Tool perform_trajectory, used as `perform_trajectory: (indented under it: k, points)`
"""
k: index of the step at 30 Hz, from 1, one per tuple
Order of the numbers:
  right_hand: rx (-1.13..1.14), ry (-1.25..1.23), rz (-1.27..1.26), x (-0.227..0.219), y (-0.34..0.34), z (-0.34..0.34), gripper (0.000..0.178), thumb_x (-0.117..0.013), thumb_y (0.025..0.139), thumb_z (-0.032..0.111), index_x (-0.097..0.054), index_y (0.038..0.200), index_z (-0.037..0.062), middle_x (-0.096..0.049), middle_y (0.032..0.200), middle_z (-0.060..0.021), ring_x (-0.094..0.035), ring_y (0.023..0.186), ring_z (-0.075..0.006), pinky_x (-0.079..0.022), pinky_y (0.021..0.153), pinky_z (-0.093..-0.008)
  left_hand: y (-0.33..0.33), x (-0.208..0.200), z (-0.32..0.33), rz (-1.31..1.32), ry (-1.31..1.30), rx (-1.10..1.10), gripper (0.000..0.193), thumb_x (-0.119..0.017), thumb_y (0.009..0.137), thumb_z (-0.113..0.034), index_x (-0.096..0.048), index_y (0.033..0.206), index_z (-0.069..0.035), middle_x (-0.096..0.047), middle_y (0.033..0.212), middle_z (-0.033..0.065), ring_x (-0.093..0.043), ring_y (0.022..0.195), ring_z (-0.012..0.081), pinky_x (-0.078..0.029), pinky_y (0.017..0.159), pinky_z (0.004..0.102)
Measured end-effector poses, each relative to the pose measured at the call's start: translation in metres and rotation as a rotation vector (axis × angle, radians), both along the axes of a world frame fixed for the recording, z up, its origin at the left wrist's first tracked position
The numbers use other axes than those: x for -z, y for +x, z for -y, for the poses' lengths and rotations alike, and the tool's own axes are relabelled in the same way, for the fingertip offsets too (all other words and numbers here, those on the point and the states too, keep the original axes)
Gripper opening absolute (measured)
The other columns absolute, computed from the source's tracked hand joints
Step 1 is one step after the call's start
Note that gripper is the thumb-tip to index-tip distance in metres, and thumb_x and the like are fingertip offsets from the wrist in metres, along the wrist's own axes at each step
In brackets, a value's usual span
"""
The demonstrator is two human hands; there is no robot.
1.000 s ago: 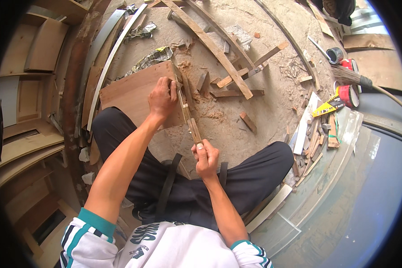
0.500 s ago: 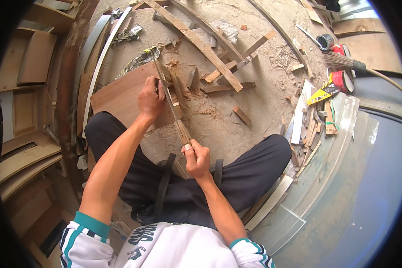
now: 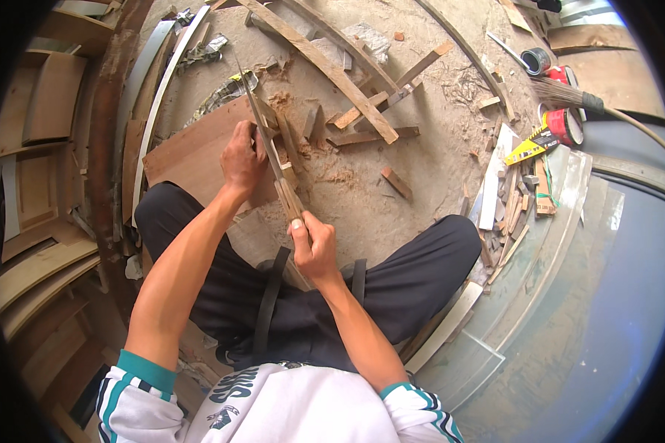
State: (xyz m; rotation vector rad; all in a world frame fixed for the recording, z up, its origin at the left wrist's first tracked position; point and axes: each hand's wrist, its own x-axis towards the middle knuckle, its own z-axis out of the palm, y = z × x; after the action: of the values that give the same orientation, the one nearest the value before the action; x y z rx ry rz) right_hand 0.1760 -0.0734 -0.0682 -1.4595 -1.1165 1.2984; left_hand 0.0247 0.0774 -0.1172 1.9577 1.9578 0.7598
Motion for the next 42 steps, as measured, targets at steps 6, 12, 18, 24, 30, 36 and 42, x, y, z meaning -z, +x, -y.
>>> perform_trajectory:
  k: [6,12,18,24,30,36,42]
  points:
    - [0.017,0.025,0.024,-0.001,-0.001,0.025,0.035,-0.05,0.098,0.023,-0.055,0.074,-0.0014,-0.05,0.054,-0.012,-0.054,0.048,-0.0187,-0.039,0.048,-0.0339,-0.005,0.002,-0.001,0.004,0.0,-0.001,0.015,-0.053,0.099,-0.022,-0.053,0.094,-0.008,-0.062,0.092,0.0121,-0.065,0.079,0.038,-0.053,0.064,0.049]
    - [0.012,0.046,-0.008,0.008,-0.008,-0.015,0.034,-0.05,0.099,0.023,-0.055,0.075,-0.0013,-0.052,0.057,-0.0123,-0.054,0.048,-0.0191,-0.04,0.049,-0.0341,0.002,0.0,-0.001,0.01,-0.008,-0.001,0.014,-0.053,0.099,-0.022,-0.054,0.095,-0.008,-0.062,0.092,0.0124,-0.065,0.079,0.0383,-0.053,0.065,0.0492]
    - [0.041,0.087,-0.006,0.0,-0.001,0.026,0.033,-0.051,0.098,0.02,-0.05,0.073,-0.001,-0.051,0.056,-0.0154,-0.054,0.046,-0.0239,-0.04,0.047,-0.0357,-0.004,0.004,-0.001,0.008,-0.007,0.016,0.012,-0.055,0.097,-0.021,-0.054,0.097,-0.009,-0.062,0.093,0.0118,-0.065,0.08,0.0381,-0.052,0.065,0.0493]
    - [0.02,0.091,0.012,0.004,-0.005,-0.021,0.034,-0.052,0.098,0.02,-0.044,0.072,-0.0007,-0.039,0.054,-0.0193,-0.048,0.043,-0.029,-0.035,0.046,-0.0396,0.0,0.004,0.0,-0.006,-0.011,0.032,0.011,-0.057,0.094,-0.018,-0.054,0.097,-0.008,-0.061,0.093,0.0114,-0.064,0.082,0.0378,-0.051,0.067,0.0486]
    - [0.038,0.084,0.025,-0.009,0.007,0.032,0.033,-0.052,0.098,0.02,-0.046,0.074,-0.0013,-0.044,0.055,-0.0194,-0.051,0.045,-0.0324,-0.037,0.046,-0.0403,-0.005,0.005,-0.001,-0.051,-0.031,0.048,0.01,-0.057,0.094,-0.017,-0.054,0.097,-0.009,-0.061,0.094,0.0112,-0.064,0.083,0.0368,-0.051,0.066,0.0487]
    - [0.031,0.092,0.023,0.001,-0.003,-0.015,0.031,-0.052,0.098,0.019,-0.048,0.075,-0.0009,-0.046,0.056,-0.0201,-0.054,0.048,-0.0369,-0.039,0.047,-0.0409,0.0,0.001,0.0,-0.037,-0.015,0.063,0.011,-0.057,0.093,-0.019,-0.053,0.096,-0.009,-0.061,0.095,0.0102,-0.065,0.083,0.037,-0.051,0.067,0.0486]
    - [0.078,0.104,0.0,-0.007,-0.001,0.029,0.03,-0.053,0.097,0.02,-0.049,0.076,-0.001,-0.046,0.057,-0.0206,-0.055,0.048,-0.0346,-0.039,0.048,-0.0401,-0.001,0.001,-0.001,-0.091,-0.056,0.018,0.011,-0.057,0.094,-0.02,-0.054,0.097,-0.01,-0.061,0.094,0.0104,-0.065,0.082,0.0375,-0.052,0.067,0.0489]
